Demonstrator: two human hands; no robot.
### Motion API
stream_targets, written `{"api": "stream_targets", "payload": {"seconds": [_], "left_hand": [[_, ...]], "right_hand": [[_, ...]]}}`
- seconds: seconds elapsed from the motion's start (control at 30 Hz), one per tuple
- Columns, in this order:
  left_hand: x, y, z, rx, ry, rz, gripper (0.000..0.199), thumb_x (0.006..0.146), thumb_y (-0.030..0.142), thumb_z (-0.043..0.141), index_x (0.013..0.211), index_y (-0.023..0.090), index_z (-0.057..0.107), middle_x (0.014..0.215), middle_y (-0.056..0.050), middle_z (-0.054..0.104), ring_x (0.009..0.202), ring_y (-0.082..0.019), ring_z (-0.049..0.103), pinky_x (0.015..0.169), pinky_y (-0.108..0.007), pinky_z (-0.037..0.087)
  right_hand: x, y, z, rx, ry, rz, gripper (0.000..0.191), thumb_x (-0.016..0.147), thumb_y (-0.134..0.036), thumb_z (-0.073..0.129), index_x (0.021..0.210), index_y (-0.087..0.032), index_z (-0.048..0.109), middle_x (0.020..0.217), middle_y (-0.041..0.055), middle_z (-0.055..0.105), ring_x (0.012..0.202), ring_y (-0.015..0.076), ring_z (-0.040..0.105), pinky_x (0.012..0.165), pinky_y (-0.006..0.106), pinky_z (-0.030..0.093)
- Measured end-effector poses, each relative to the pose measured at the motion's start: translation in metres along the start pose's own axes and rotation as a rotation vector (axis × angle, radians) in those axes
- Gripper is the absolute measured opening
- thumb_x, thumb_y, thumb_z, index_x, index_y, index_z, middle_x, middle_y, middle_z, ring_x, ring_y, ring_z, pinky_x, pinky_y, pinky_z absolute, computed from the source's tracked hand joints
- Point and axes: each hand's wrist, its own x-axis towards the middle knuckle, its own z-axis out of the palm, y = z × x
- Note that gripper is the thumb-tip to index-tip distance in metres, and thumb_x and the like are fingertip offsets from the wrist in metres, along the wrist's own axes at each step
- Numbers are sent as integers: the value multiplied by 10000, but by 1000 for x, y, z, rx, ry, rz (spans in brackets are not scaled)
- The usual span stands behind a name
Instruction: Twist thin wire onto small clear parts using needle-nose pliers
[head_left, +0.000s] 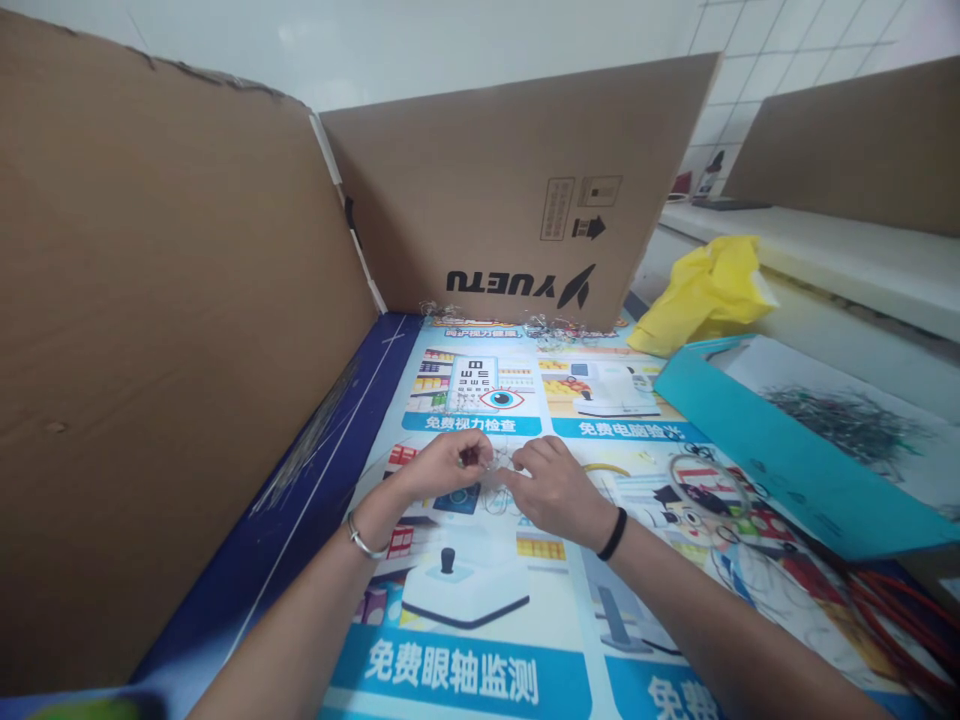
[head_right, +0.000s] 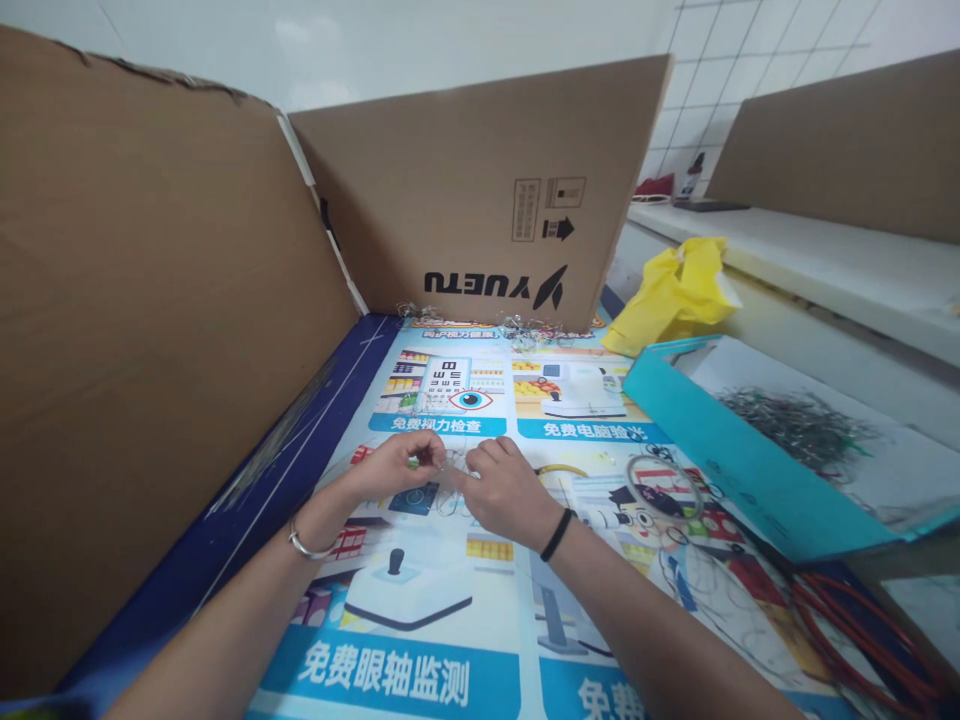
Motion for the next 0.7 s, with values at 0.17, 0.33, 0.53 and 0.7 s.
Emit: {"api": "stream_targets", "payload": {"seconds": [0.17, 0.33, 0.53, 0.7], "left_hand": [[0, 1, -1, -25, -11, -11, 120, 684, 71, 514, 755, 157, 557, 737, 9, 550, 661, -99, 482, 643, -224, 413], [1, -1, -2, -96, -25, -24, 51, 740, 144, 536, 782, 155, 564, 757, 7, 547, 678, -104, 482, 651, -228, 408], [2, -3, -3, -194, -3, -46, 54, 784, 200, 538, 792, 147, 543, 753, 6, 525, 676, -104, 487, 625, -219, 407], [1, -2, 1, -255, -34, -71, 62, 797, 211, 531, 801, 149, 537, 712, 15, 523, 627, -99, 509, 604, -228, 431]], "right_hand": [[0, -1, 1, -7, 12, -14, 283, 816, -121, 475, 1031, -235, 620, 818, 62, 564, 819, 210, 420, 739, 365, 306], [-1, 0, 5, 176, 141, 52, 171, 830, -143, 483, 894, -203, 631, 821, 55, 576, 804, 191, 442, 728, 349, 326], [0, 3, 10, 265, 235, 147, 105, 839, -165, 502, 838, -186, 605, 808, 53, 595, 793, 181, 477, 728, 342, 357], [1, 5, 17, 316, 261, 206, 94, 823, -217, 573, 906, -192, 610, 832, 54, 615, 817, 192, 511, 750, 356, 367]]}}
